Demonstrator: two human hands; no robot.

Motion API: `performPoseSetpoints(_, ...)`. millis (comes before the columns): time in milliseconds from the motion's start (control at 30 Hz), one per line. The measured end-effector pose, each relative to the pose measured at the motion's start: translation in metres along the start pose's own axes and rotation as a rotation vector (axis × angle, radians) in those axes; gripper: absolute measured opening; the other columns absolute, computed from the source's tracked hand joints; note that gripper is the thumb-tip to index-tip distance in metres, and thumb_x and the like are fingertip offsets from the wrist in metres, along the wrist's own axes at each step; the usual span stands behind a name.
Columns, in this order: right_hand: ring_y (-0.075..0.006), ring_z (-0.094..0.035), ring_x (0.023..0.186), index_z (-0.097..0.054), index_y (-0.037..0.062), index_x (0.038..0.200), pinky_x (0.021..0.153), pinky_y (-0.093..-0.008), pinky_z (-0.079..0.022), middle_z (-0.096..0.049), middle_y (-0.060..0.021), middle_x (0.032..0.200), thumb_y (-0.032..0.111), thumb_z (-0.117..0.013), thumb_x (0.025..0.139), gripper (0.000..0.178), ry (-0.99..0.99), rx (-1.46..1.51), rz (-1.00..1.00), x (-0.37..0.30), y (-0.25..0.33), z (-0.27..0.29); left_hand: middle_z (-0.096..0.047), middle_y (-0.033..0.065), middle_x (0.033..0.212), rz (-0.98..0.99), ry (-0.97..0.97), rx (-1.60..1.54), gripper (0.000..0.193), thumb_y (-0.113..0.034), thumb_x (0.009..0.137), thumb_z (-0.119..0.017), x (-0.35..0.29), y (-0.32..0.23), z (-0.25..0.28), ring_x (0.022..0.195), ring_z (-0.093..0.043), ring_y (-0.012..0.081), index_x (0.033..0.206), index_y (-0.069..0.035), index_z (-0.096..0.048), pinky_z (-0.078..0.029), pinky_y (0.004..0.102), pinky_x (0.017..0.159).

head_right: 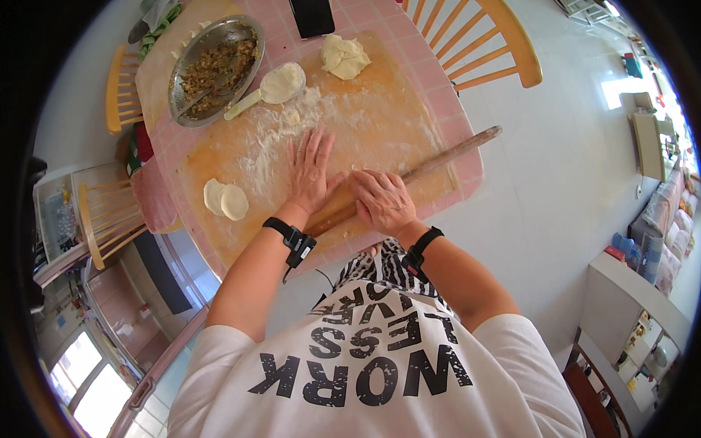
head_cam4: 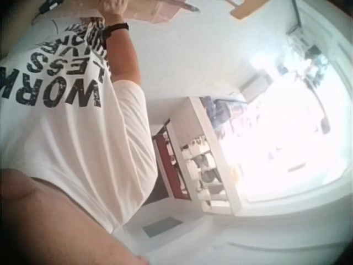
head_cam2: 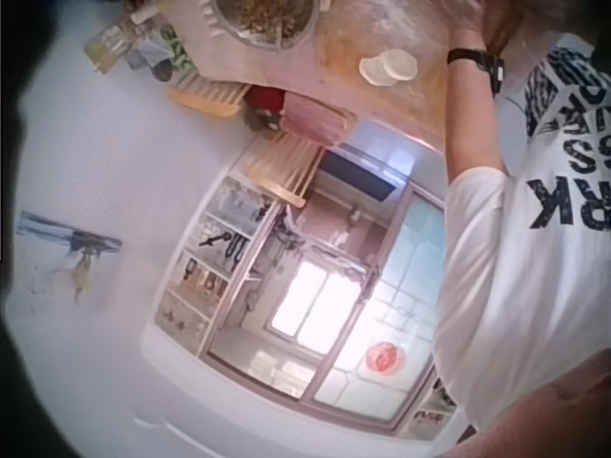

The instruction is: The person rolls out small dough discs with a rolling pin, places filling onto each disc, folds and pleats the edges to form dumplings, and arranges them in a row on the table. The person also kneads a larger dough mass at the end.

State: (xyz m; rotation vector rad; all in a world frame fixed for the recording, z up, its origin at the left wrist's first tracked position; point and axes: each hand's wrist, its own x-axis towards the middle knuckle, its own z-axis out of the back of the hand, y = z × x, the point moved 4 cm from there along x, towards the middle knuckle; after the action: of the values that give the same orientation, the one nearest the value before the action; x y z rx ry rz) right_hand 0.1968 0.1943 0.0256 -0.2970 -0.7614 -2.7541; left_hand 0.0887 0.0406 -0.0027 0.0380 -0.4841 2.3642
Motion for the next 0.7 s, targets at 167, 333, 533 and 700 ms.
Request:
performPoseSetpoints(167, -0.0247, -0.055, 0.122, -0.065, 0.0097, 0.115, 0.097, -0.0405, -0.045, -0.059, -0.0059, 0.131, 0.017, -0.067, 0.082, 0.034, 0.012, -0.006, 0.008, 0.003, 0.000, 0.000, -0.032, 0.0128, 0.160, -0.026, -0.020, -0.071, 0.074, -0.054, 0.095, -0.057, 0.008, 0.005, 0.003, 0.148, -0.028, 0.0370, 0.153, -0.014, -0.037, -0.015, 0.0577, 0.121)
performPoseSetpoints(333, -0.0244, -0.057, 0.118, -0.065, 0.0114, 0.110, 0.094, -0.0399, -0.046, -0.060, -0.0051, 0.127, 0.014, -0.066, 0.080, 0.031, -0.031, -0.003, 0.016, -0.001, 0.000, 0.001, -0.057, 0.0157, 0.136, 0.242, -0.168, -0.820, 0.053, -0.043, 0.093, -0.067, 0.007, 0.037, 0.026, 0.129, -0.051, 0.0329, 0.132, -0.008, -0.059, -0.036, 0.0442, 0.113)
performPoseSetpoints(533, -0.0253, -0.059, 0.104, -0.064, 0.0133, 0.102, 0.088, -0.0386, -0.047, -0.061, -0.0048, 0.112, 0.011, -0.066, 0.078, 0.024, -0.067, 0.057, 0.006, -0.005, -0.003, -0.005, -0.069, 0.0078, 0.101, 0.702, 0.063, -0.480, 0.032, -0.024, 0.080, -0.083, -0.054, 0.057, 0.060, 0.092, -0.066, 0.0190, 0.103, -0.006, -0.069, -0.053, 0.0333, 0.084)
performPoseSetpoints(700, -0.0269, -0.058, 0.097, -0.062, 0.0125, 0.097, 0.086, -0.0392, -0.046, -0.060, -0.0057, 0.105, 0.010, -0.066, 0.079, 0.019, -0.016, 0.081, -0.067, -0.013, -0.027, -0.003, -0.067, 0.0029, 0.085, 0.597, 0.204, -0.276, 0.030, -0.017, 0.076, -0.087, -0.057, 0.030, 0.043, 0.078, -0.063, 0.0113, 0.093, -0.003, -0.065, -0.053, 0.0295, 0.072)
